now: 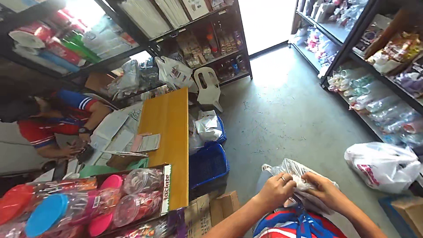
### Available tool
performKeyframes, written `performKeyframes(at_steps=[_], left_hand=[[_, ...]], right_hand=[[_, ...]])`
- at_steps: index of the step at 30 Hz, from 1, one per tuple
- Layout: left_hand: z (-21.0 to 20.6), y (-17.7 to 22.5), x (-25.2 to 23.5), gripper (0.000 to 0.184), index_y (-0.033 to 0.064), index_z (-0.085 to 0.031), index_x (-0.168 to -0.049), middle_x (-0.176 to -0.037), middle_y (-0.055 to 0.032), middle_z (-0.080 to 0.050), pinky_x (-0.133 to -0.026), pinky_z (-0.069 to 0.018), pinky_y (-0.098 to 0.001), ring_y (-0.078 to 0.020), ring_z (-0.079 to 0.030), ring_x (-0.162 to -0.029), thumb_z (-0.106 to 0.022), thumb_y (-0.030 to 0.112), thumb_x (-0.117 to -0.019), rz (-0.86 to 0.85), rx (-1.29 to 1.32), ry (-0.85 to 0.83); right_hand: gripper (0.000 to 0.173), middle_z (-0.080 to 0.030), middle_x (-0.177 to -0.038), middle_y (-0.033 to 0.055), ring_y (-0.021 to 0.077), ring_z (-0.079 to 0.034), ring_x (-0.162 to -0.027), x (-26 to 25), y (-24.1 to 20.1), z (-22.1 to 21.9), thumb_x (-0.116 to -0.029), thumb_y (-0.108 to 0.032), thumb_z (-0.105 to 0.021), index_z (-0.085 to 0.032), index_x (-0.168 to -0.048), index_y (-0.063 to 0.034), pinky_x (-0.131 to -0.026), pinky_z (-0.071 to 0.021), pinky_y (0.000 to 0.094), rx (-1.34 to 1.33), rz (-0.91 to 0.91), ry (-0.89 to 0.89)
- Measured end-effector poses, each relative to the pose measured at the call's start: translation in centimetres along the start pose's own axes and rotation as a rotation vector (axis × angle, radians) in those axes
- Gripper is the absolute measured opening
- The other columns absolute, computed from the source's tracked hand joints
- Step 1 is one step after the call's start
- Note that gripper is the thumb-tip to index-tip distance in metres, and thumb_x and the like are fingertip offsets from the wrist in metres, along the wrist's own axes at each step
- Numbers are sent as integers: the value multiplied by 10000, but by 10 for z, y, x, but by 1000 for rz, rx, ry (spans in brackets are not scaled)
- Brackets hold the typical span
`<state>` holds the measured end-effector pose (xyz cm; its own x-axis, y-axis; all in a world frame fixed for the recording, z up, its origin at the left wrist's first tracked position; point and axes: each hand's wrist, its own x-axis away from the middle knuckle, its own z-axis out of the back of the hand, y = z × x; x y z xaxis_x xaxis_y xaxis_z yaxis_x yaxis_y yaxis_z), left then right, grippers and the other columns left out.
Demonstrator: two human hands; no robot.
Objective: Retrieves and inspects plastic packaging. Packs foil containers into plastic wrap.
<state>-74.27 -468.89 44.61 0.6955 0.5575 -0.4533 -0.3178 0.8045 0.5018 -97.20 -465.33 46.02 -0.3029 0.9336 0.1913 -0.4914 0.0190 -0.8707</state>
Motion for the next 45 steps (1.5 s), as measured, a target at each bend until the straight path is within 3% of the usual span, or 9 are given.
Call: performKeyframes(at_steps=[6, 9, 17, 21, 25, 31, 36, 40, 45], left_hand=[[12, -113, -57, 87, 34, -732, -941, -1008, -138, -727, -809, -605, -312, -236, -721, -937, -710, 104, -895, 86, 34, 24], [38, -177, -99, 121, -4, -714, -918, -1031, -171, -723, -784, -614, -364, -282, -728, -940, -751, 88, -847, 88, 114, -77], [116, -307, -182, 145, -14, -684, -815, -1012, -181, -725, -741, -613, -392, -296, -731, -900, -783, 86, -781, 306, 83, -46], [146, -374, -210, 152, -20, -694, -834, -1045, -182, -729, -792, -606, -428, -317, -727, -954, -776, 94, -775, 545, 79, 50], [172, -439, -234, 198, -64, -705, -882, -1050, -207, -723, -862, -577, -443, -313, -710, -976, -764, 110, -807, 865, 210, 149], [208, -521, -261, 213, -80, -678, -956, -836, -131, -662, -730, -530, -358, -177, -627, -753, -703, 95, -837, 1374, 478, 425], [227, -581, -253, 179, -88, -641, -984, -759, -24, -608, -653, -520, -246, -47, -578, -666, -645, 39, -858, 1510, 596, 886], [240, -630, -235, 63, -59, -611, -936, -707, 15, -600, -607, -548, -209, -23, -599, -602, -604, -30, -880, 1550, 651, 1108], [263, -706, -203, 45, -16, -587, -884, -684, 15, -572, -583, -528, -212, -36, -572, -569, -567, -40, -916, 1673, 709, 1184]], right_hand=[[236, -697, -844, 176, 256, -658, -770, -140, 4, 46, -856, -70, -761, -709, -1051, 53, -769, -543, 442, 40, -8, -110], [202, -715, -888, 197, 331, -689, -863, -215, -4, 66, -859, -65, -766, -726, -1022, 48, -875, -531, 533, 89, 9, -142], [148, -730, -845, 123, 327, -696, -845, -407, -36, 102, -776, 27, -773, -752, -918, -8, -872, -512, 577, 210, 268, -41], [148, -726, -872, 158, 380, -689, -883, -521, -49, 116, -771, 53, -761, -748, -909, 1, -884, -495, 622, 250, 362, -127], [127, -720, -977, 193, 418, -662, -1009, -640, -55, 121, -847, -20, -743, -751, -974, -9, -961, -456, 637, 254, 408, -337], [195, -682, -1152, 240, 457, -594, -1173, -794, -78, 106, -879, -39, -735, -742, -1070, 2, -1050, -390, 660, 192, 431, -681], [487, -538, -1422, 281, 410, -504, -1345, -917, -99, 83, -960, -79, -672, -530, -1406, 57, -1157, -383, 515, 86, 252, -805], [493, -512, -1435, 311, 405, -574, -1279, -1031, -71, 49, -1017, -91, -592, -434, -1448, 89, -1082, -473, 477, 94, -71, -615], [589, -476, -1457, 339, 446, -541, -1309, -1151, -33, -15, -1015, -149, -632, -374, -1493, 77, -1104, -433, 532, 194, -389, -507]])
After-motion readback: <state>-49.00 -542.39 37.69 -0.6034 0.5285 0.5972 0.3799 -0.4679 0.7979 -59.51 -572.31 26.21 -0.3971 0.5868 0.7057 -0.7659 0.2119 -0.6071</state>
